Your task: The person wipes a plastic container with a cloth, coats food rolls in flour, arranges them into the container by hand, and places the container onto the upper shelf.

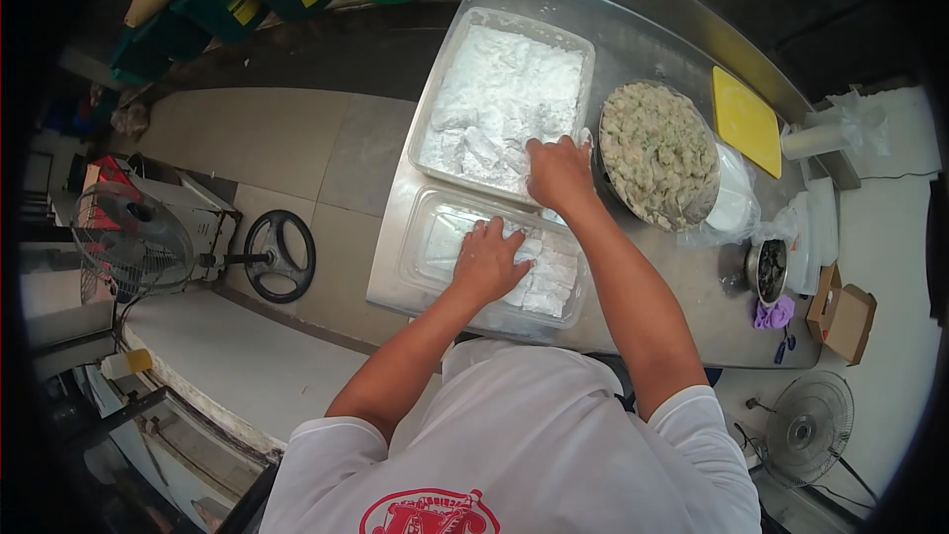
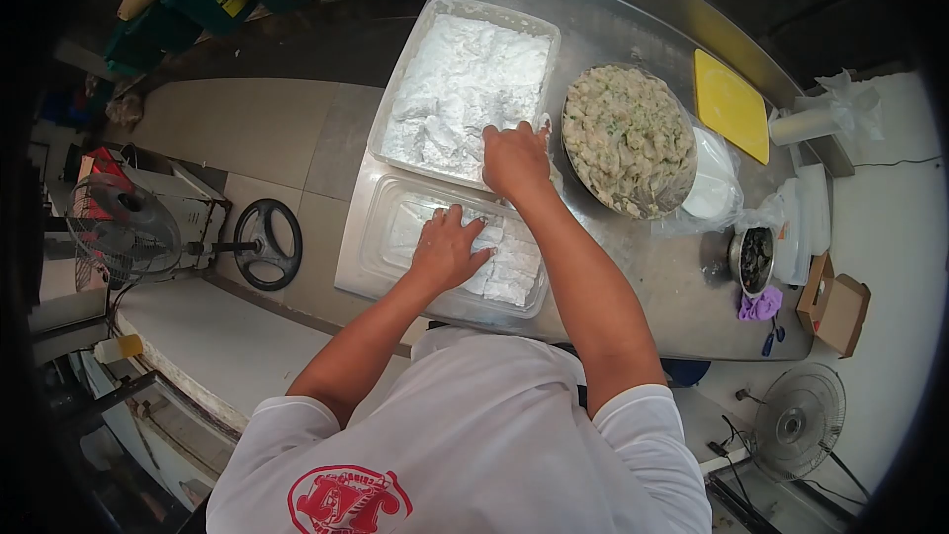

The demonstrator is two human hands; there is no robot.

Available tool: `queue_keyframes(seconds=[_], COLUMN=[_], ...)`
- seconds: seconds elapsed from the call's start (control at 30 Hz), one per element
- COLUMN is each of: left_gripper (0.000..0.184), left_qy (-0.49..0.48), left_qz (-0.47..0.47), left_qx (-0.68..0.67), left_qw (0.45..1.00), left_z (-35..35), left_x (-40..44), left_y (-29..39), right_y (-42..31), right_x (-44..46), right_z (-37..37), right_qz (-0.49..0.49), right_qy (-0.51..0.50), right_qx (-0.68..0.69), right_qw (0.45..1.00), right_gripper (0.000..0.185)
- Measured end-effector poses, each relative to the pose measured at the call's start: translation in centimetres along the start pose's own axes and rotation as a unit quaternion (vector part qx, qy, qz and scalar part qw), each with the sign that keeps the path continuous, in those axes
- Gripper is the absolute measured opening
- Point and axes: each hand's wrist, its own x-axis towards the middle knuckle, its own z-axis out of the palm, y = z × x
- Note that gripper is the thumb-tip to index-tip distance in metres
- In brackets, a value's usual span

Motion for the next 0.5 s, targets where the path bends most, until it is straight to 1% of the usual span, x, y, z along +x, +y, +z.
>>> queue_keyframes(seconds=[0.07,0.1,0.13,0.17,0.2,0.23,0.27,0.3,0.37,0.4,0.47,0.5], left_gripper=[0.049,0.051,0.054,0.054,0.057,0.06,0.061,0.061,0.061,0.061,0.06,0.06], left_qy=[-0.007,0.055,0.117,0.118,0.136,0.151,0.086,0.086,0.055,0.052,0.016,0.013], left_qz=[-0.005,0.011,0.027,0.024,-0.005,-0.033,-0.088,-0.087,-0.105,-0.104,-0.123,-0.118], left_qx=[-0.007,-0.044,-0.082,-0.084,-0.17,-0.254,-0.274,-0.275,-0.307,-0.306,-0.323,-0.321], left_qw=[1.0,0.997,0.989,0.989,0.976,0.955,0.954,0.954,0.944,0.945,0.938,0.94], left_z=[0.3,1.1,1.4,1.7,1.7,1.2,0.7,0.7,0.8,0.4,-0.7,-0.8], left_x=[-0.1,-0.1,-0.2,-0.1,-0.1,0.0,0.0,0.1,0.2,0.1,0.0,0.1], left_y=[-0.4,-1.1,-1.6,-2.1,-2.6,-2.8,-3.1,-3.4,-3.8,-3.8,-3.2,-3.2], right_y=[0.3,0.7,1.3,1.8,2.1,2.3,2.4,2.4,2.1,2.0,1.5,1.3], right_x=[-1.0,-1.9,-3.1,-4.2,-5.4,-6.8,-7.9,-9.0,-10.6,-10.6,-10.7,-11.0], right_z=[-0.8,-1.4,-2.1,-2.2,-1.7,-0.9,-0.1,1.1,3.9,5.4,7.8,8.0], right_qz=[0.001,-0.002,-0.019,-0.036,-0.038,-0.052,-0.066,-0.066,-0.105,-0.102,-0.138,-0.134], right_qy=[0.063,0.061,0.095,0.129,0.126,0.156,0.187,0.187,0.203,0.204,0.254,0.257], right_qx=[0.037,0.036,0.106,0.176,0.175,0.24,0.304,0.303,0.339,0.339,0.231,0.23], right_qw=[0.997,0.998,0.99,0.975,0.976,0.957,0.932,0.932,0.913,0.913,0.929,0.929], right_gripper=[0.023,0.023,0.024,0.025,0.025,0.027,0.03,0.03,0.033,0.033,0.034,0.034])
